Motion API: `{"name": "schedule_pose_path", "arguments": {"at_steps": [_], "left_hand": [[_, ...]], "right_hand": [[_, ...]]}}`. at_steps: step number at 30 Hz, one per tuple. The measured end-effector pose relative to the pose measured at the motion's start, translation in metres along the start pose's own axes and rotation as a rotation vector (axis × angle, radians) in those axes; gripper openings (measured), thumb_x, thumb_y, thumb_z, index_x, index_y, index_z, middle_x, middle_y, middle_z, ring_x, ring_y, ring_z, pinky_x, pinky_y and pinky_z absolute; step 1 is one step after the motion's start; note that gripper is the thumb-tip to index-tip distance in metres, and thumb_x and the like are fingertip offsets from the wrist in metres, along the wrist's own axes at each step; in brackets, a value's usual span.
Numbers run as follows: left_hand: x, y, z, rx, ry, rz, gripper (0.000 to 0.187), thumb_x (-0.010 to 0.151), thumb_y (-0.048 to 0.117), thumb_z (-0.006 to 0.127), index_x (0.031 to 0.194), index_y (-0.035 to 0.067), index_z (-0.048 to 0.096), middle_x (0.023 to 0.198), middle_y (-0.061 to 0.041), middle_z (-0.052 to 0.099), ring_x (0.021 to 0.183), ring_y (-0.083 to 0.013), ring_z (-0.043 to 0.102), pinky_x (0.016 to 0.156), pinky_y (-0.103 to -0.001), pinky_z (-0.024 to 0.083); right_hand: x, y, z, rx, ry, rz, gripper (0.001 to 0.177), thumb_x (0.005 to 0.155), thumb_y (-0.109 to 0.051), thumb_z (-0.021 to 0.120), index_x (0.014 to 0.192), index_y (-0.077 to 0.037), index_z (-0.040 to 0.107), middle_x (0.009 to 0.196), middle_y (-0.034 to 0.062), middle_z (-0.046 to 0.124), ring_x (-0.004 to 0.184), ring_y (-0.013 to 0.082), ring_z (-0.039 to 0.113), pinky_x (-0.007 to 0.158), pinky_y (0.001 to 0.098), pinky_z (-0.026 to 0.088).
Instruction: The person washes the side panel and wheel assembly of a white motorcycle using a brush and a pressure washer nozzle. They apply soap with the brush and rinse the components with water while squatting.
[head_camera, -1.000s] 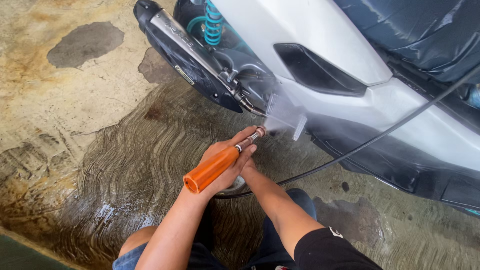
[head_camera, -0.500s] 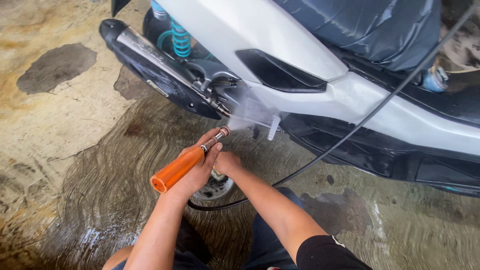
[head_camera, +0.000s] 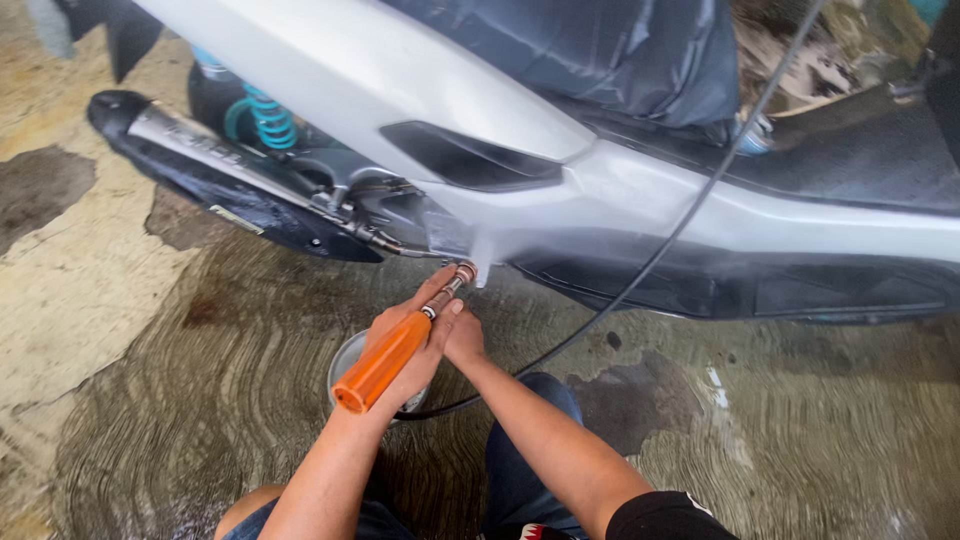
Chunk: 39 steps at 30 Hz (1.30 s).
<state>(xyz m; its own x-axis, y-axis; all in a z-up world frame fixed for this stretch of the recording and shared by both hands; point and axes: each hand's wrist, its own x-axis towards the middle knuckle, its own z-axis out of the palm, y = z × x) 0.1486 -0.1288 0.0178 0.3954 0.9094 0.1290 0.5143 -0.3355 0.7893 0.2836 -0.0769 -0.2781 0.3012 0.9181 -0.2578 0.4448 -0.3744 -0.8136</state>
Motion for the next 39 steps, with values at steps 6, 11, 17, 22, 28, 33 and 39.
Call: {"name": "schedule_pose_path", "arguments": {"at_steps": [6, 11, 17, 22, 28, 33, 39], "left_hand": [[0.018, 0.009, 0.033, 0.112, -0.085, 0.018, 0.047, 0.096, 0.033, 0.059, 0.143, 0.025, 0.055, 0.101, -0.017, 0.076, 0.092, -0.0413, 0.071, 0.077, -0.048, 0.057], [0.029, 0.001, 0.077, 0.199, -0.228, -0.035, 0.047, 0.098, 0.035, 0.056, 0.144, 0.028, 0.053, 0.094, -0.017, 0.076, 0.09, -0.0414, 0.07, 0.078, -0.05, 0.055], [0.038, -0.023, 0.125, 0.148, -0.264, 0.114, 0.044, 0.099, 0.033, 0.055, 0.142, 0.026, 0.056, 0.098, -0.017, 0.075, 0.09, -0.0423, 0.07, 0.077, -0.05, 0.056], [0.051, -0.028, 0.169, 0.093, -0.305, 0.142, 0.043, 0.1, 0.035, 0.055, 0.141, 0.026, 0.055, 0.1, -0.016, 0.075, 0.09, -0.0419, 0.071, 0.076, -0.05, 0.056], [0.049, 0.009, 0.198, 0.265, -0.421, 0.224, 0.049, 0.099, 0.039, 0.052, 0.147, 0.027, 0.048, 0.098, -0.018, 0.074, 0.088, -0.0428, 0.071, 0.075, -0.051, 0.056], [0.039, 0.04, 0.188, 0.424, -0.637, 0.173, 0.049, 0.102, 0.041, 0.047, 0.15, 0.032, 0.042, 0.089, -0.018, 0.073, 0.086, -0.0394, 0.072, 0.075, -0.051, 0.057], [0.04, 0.078, 0.112, 0.462, -0.453, 0.073, 0.052, 0.098, 0.043, 0.05, 0.149, 0.037, 0.046, 0.096, -0.015, 0.075, 0.086, -0.0379, 0.074, 0.073, -0.05, 0.057]], "right_hand": [[-0.011, 0.026, -0.023, 0.444, 0.004, 0.033, 0.047, 0.093, -0.043, 0.063, 0.097, 0.003, 0.071, 0.088, 0.0181, 0.075, 0.079, 0.0293, 0.074, 0.068, 0.0451, 0.057], [-0.026, 0.065, -0.025, 0.423, 0.047, 0.003, 0.056, 0.113, -0.043, 0.049, 0.102, 0.007, 0.073, 0.087, 0.0144, 0.076, 0.077, 0.0206, 0.073, 0.072, 0.038, 0.058], [-0.072, 0.054, -0.072, 0.672, 0.187, 0.122, 0.036, 0.101, -0.026, 0.06, 0.122, 0.003, 0.066, 0.09, 0.0108, 0.073, 0.074, 0.016, 0.071, 0.066, 0.0336, 0.06], [-0.081, 0.072, -0.088, 0.711, 0.26, 0.132, 0.034, 0.098, -0.019, 0.061, 0.125, 0.0, 0.064, 0.094, 0.0107, 0.074, 0.077, 0.0147, 0.074, 0.068, 0.0322, 0.063], [-0.081, 0.104, -0.1, 0.564, 0.399, -0.144, 0.023, 0.097, -0.014, 0.065, 0.114, 0.002, 0.069, 0.103, 0.0111, 0.077, 0.095, 0.0165, 0.074, 0.084, 0.0325, 0.058], [-0.086, 0.126, -0.11, 0.532, 0.374, -0.09, 0.023, 0.093, -0.015, 0.07, 0.109, 0.002, 0.069, 0.098, 0.0098, 0.076, 0.09, 0.0157, 0.073, 0.079, 0.0329, 0.058], [-0.087, 0.079, -0.108, 0.873, 0.255, 0.016, 0.029, 0.102, -0.021, 0.062, 0.125, -0.003, 0.067, 0.092, 0.0062, 0.071, 0.077, 0.0128, 0.067, 0.069, 0.0296, 0.057]]}}
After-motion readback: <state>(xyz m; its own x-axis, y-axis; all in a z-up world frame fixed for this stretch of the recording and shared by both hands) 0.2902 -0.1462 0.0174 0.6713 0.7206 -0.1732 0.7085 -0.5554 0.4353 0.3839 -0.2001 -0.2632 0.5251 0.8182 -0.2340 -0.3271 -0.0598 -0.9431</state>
